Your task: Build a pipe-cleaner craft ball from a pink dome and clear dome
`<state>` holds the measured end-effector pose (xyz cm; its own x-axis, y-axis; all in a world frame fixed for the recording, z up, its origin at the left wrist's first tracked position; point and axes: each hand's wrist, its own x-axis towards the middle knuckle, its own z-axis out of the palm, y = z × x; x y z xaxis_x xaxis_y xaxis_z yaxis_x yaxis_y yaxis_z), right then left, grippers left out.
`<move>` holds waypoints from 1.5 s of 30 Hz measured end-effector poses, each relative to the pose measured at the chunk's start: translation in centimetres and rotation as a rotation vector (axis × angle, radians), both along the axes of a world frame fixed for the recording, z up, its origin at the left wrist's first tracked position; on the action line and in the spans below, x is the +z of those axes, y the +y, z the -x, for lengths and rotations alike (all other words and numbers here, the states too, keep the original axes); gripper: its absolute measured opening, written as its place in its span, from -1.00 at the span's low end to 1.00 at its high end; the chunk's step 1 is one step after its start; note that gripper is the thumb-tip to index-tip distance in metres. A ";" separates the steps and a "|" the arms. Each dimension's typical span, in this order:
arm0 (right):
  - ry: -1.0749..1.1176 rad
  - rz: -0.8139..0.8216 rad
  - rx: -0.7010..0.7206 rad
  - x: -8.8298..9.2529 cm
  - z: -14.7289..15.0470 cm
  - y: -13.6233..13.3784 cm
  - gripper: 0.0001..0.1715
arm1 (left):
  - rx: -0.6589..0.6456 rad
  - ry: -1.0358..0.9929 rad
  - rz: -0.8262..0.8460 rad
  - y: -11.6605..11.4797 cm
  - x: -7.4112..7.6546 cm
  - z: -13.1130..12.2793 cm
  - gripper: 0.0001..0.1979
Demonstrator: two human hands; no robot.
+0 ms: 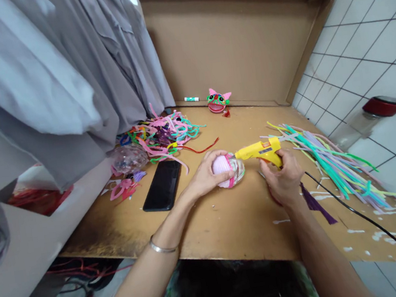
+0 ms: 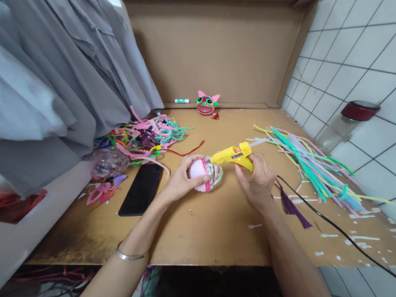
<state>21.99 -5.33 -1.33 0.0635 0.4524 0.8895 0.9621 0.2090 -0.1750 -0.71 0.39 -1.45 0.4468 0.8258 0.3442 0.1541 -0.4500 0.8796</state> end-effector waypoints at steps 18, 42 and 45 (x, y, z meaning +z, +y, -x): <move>-0.046 -0.050 0.056 0.3 -0.2 -0.2 -0.73 | -0.009 -0.026 0.013 0.1 -0.3 0.0 -0.42; 0.450 0.181 0.008 0.9 0.7 0.0 -0.60 | -0.066 0.040 -0.073 0.0 0.2 0.3 -0.51; 0.502 0.256 0.056 0.8 0.8 0.0 -0.56 | -0.078 0.073 -0.096 -0.4 0.7 0.3 -0.51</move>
<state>21.23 -5.31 -0.50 0.4200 0.6647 0.6179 0.7364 0.1484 -0.6601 -1.04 0.01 -0.73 0.5351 0.7525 0.3839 0.1774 -0.5445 0.8198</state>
